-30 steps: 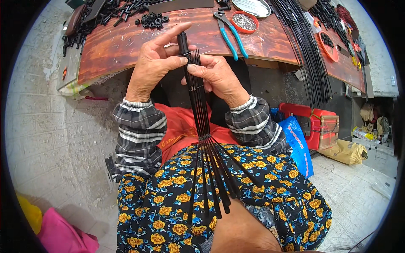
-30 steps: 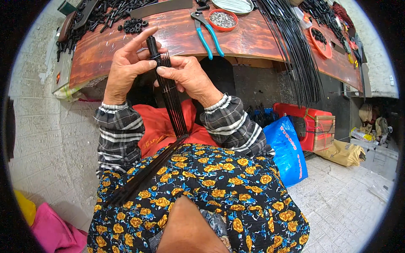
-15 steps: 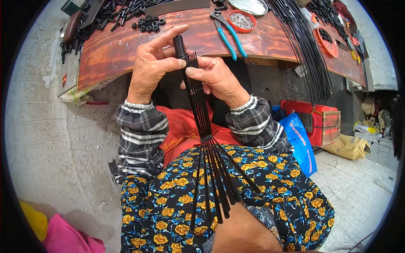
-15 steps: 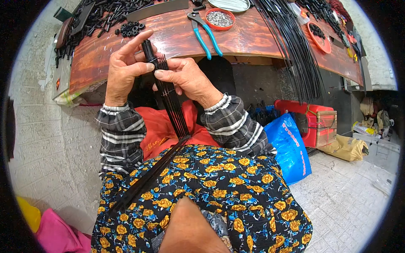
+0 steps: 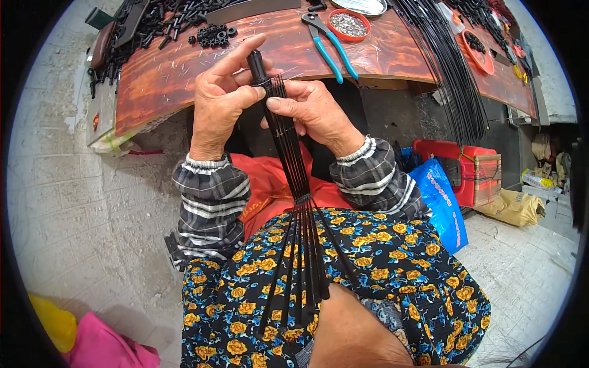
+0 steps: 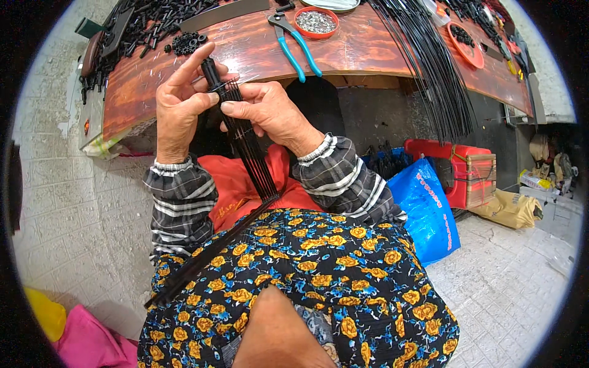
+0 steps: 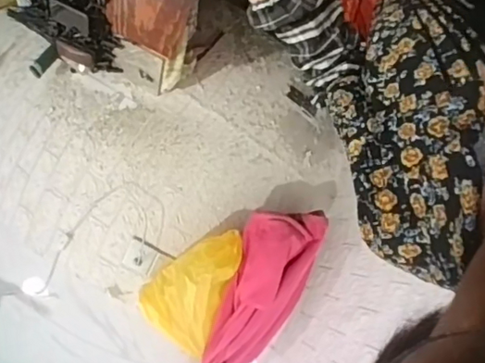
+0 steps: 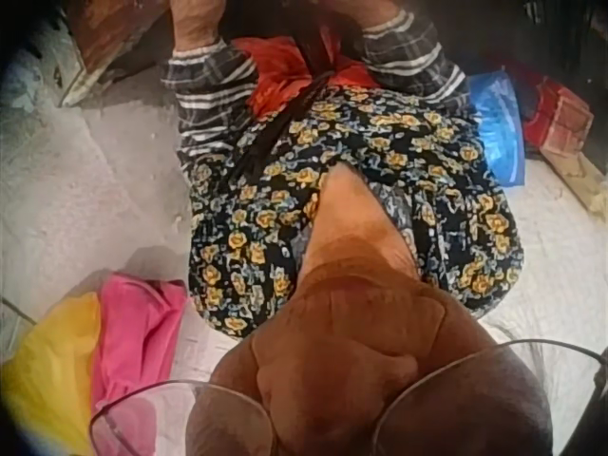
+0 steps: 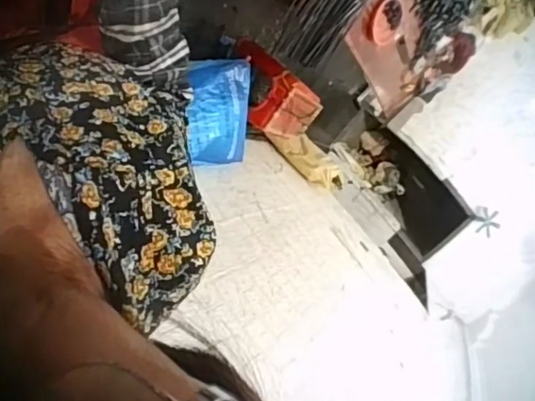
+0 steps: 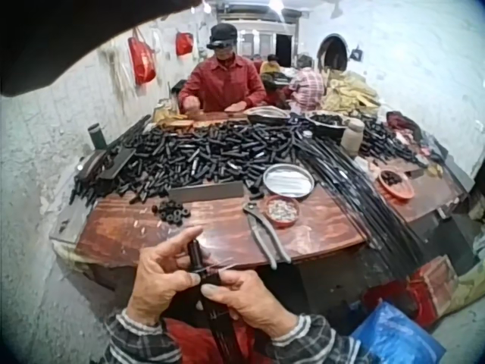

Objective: Assembling plastic tips onto bundles of black strips at a manufacturing workstation.

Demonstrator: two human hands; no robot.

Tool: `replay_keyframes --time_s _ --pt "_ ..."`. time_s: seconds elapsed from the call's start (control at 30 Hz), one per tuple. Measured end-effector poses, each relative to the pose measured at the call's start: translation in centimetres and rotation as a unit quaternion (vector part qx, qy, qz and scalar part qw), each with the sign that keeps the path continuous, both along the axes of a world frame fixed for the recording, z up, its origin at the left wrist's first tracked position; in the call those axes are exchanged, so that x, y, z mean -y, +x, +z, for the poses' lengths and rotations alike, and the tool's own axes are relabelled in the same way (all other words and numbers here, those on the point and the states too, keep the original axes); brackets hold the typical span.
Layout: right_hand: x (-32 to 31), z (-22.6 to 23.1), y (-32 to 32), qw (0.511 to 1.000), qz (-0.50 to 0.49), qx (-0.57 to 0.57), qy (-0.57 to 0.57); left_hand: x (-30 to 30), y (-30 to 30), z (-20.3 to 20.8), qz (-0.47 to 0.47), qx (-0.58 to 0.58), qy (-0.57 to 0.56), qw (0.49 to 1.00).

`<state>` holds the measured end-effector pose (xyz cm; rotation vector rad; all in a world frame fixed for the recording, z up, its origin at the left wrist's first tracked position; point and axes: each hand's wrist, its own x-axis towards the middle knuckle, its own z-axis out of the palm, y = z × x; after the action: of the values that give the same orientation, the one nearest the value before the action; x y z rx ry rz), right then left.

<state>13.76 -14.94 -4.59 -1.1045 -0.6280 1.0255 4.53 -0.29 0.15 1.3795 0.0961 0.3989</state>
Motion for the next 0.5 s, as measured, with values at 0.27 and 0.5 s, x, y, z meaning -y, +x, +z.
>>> replay_keyframes --time_s 0.27,0.5 --pt "-0.1 -0.4 0.1 1.000 0.016 -0.022 0.015 -1.7 0.0 -0.5 -0.061 0.012 0.008 0.998" --pt "0.1 0.4 -0.1 0.999 0.033 0.002 0.034 -3.1 1.2 -3.4 -0.140 0.094 -0.036 0.985"
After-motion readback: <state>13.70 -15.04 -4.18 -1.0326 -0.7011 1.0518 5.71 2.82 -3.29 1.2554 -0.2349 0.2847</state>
